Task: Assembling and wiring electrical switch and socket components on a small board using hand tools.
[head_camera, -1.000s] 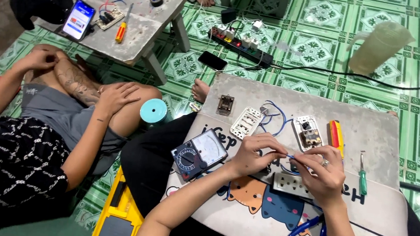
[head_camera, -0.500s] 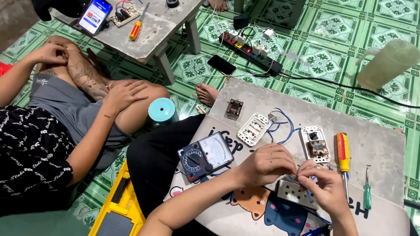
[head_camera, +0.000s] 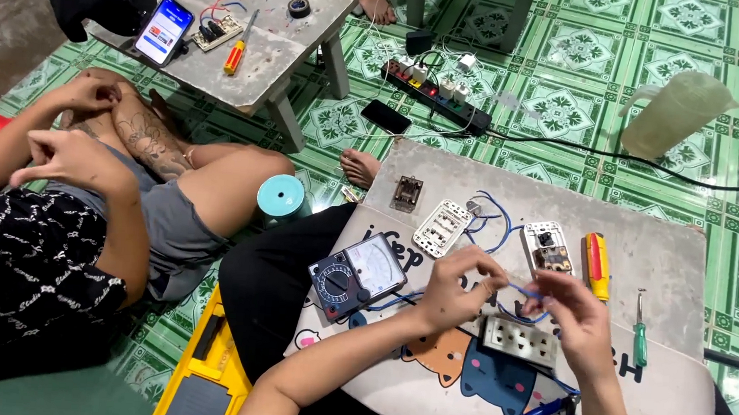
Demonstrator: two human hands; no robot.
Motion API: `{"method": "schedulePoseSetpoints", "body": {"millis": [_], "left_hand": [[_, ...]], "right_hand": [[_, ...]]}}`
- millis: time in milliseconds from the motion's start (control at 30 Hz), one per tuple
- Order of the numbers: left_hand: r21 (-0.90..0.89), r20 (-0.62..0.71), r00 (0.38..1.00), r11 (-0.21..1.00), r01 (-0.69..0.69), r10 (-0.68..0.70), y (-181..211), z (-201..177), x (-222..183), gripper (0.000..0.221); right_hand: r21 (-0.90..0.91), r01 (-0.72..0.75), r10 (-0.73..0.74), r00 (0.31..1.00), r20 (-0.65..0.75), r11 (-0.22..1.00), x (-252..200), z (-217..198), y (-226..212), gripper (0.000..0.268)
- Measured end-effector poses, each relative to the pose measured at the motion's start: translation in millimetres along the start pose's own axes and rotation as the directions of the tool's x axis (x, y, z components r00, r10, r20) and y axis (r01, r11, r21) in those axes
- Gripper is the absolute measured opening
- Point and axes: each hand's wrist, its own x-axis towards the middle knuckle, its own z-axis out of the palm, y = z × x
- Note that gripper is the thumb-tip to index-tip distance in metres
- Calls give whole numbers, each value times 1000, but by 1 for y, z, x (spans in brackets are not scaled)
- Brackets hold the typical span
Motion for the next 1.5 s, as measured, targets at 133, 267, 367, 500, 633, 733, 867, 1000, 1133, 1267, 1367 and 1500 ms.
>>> {"method": "schedulePoseSetpoints", "body": {"millis": [133,267,367,500,633,733,867,1000,1133,1267,1367,1500], "left_hand": [[-68,-133,901,911,407,-412,-2,0,3,8],[-195,-96,802,801,566,-589,-10,-1,1,15],[-189,16,790,774,604,-613,-5,-1,4,13],[-145,99,758,744,652,-645,0,-4,6,13],[-184,105,778,757,628,-620,-9,-4,4,12],[-230,85,858,828,512,-507,-18,-5,0,13],[-252,78,937,903,349,-340,-5,-9,2,10],[-224,53,981,955,194,-187,7,-10,7,7],[-139,17,997,987,74,-73,16,-11,10,7],[-105,63,991,987,122,-116,13,-18,15,17],[-92,-14,999,995,40,-41,6,-21,20,4],[20,18,999,999,-40,40,8,-34,26,8]], "right_hand": [[-553,371,-485,871,-70,746,2,19,-14,54],[-860,510,-762,559,327,5,5,-12,30,37],[-860,460,-730,506,459,-222,4,-12,19,40],[-850,442,-735,468,491,-287,5,-14,4,20],[-828,534,-716,511,475,-168,6,-14,3,21],[-823,569,-742,554,377,6,6,-3,2,19],[-755,575,-739,648,186,315,2,14,-1,7],[-639,495,-638,770,9,589,-3,22,-2,7],[-370,480,-532,845,-46,795,-4,21,4,8],[-406,450,-522,849,-82,796,-2,22,-1,7],[-393,378,-480,853,-205,838,-2,9,14,7],[-396,287,-428,841,-332,872,-4,-1,19,5]]}}
